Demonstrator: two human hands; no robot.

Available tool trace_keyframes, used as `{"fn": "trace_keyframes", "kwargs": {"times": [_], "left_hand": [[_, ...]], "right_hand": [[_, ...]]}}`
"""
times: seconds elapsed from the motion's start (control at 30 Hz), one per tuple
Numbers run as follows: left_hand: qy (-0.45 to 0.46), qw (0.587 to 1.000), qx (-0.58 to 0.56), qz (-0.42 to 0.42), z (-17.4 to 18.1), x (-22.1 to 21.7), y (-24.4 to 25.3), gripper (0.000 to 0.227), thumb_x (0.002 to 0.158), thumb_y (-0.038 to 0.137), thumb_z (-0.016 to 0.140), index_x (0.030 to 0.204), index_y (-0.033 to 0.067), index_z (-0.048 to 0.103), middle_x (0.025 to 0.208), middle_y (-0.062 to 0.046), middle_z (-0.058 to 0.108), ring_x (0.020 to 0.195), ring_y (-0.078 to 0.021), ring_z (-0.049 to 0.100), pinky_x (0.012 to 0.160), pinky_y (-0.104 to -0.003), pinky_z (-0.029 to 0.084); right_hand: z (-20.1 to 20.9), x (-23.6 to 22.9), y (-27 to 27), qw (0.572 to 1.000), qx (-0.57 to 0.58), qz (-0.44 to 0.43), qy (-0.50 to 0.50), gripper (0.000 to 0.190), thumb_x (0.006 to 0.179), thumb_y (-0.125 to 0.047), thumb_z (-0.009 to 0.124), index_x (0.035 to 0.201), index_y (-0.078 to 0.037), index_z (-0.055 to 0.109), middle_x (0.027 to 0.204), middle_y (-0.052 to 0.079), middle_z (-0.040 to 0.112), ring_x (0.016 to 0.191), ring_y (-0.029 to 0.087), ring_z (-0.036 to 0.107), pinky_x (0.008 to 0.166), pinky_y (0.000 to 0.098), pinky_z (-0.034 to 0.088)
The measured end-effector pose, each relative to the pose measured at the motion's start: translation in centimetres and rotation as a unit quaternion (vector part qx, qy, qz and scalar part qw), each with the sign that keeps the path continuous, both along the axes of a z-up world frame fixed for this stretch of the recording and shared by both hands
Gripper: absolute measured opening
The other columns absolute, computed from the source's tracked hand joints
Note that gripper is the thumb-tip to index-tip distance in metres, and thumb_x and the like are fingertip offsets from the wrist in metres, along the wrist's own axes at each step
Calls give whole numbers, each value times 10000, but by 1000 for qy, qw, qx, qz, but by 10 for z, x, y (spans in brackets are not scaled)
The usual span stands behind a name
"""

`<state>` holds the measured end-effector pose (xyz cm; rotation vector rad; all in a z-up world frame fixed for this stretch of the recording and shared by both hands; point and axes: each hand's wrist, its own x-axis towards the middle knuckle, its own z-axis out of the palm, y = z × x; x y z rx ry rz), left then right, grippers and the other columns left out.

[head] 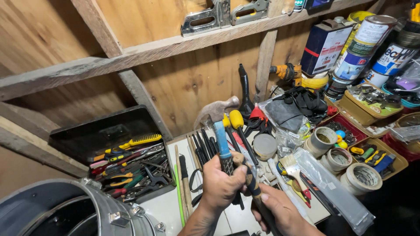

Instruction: The person handles a black strap and a hammer in a cluttered workshop. They use a blue-handled hammer to tap the head of a wooden-handled hammer, then wrap the black strap around the wooden hammer's head.

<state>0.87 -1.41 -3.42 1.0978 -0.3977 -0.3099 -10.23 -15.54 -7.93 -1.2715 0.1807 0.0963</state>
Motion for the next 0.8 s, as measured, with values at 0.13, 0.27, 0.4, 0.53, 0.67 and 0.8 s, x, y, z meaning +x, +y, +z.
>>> {"fn": "trace_keyframes", "kwargs": {"times": [0.13,0.27,0.4,0.53,0.67,0.8], "left_hand": [[-11,998,48,-30,9,-4,7,236,732,-11,737,879,95,586,780,-19,612,650,-105,582,595,-257,530],[-15,998,8,-60,6,-9,9,288,769,-45,744,908,116,551,864,-44,608,712,-129,599,670,-274,550],[-71,997,26,-4,0,-15,9,249,803,196,801,974,68,672,912,-20,667,824,-134,619,789,-278,531],[21,999,14,-37,13,-31,10,295,911,231,679,1028,-40,673,707,-151,645,399,-174,570,340,-279,459],[0,999,-2,-32,15,-45,5,336,965,266,605,1037,-52,687,769,-169,690,399,-190,579,331,-247,436],[-36,999,-9,27,12,-63,-6,276,992,199,563,1075,-53,643,691,-157,643,397,-175,572,365,-265,457]], "right_hand": [[-1,-2,-3,999,31,25,-6,586,904,-443,518,1037,117,626,509,187,535,317,220,444,310,308,350],[-16,-6,-20,992,80,85,48,563,895,-423,478,1051,89,652,498,216,490,302,260,434,306,331,315],[-33,-10,-37,946,231,197,117,617,948,-450,350,1094,74,642,516,163,471,384,230,365,387,313,311],[-25,-17,-49,908,305,240,157,589,951,-457,376,1091,78,579,532,132,436,367,202,359,316,285,284],[-25,-28,-62,887,322,287,164,595,942,-467,370,1071,79,569,520,128,415,383,196,323,342,281,248],[-21,-42,-78,887,330,269,178,605,933,-473,388,1059,88,575,499,135,395,343,217,301,329,300,294]]}}
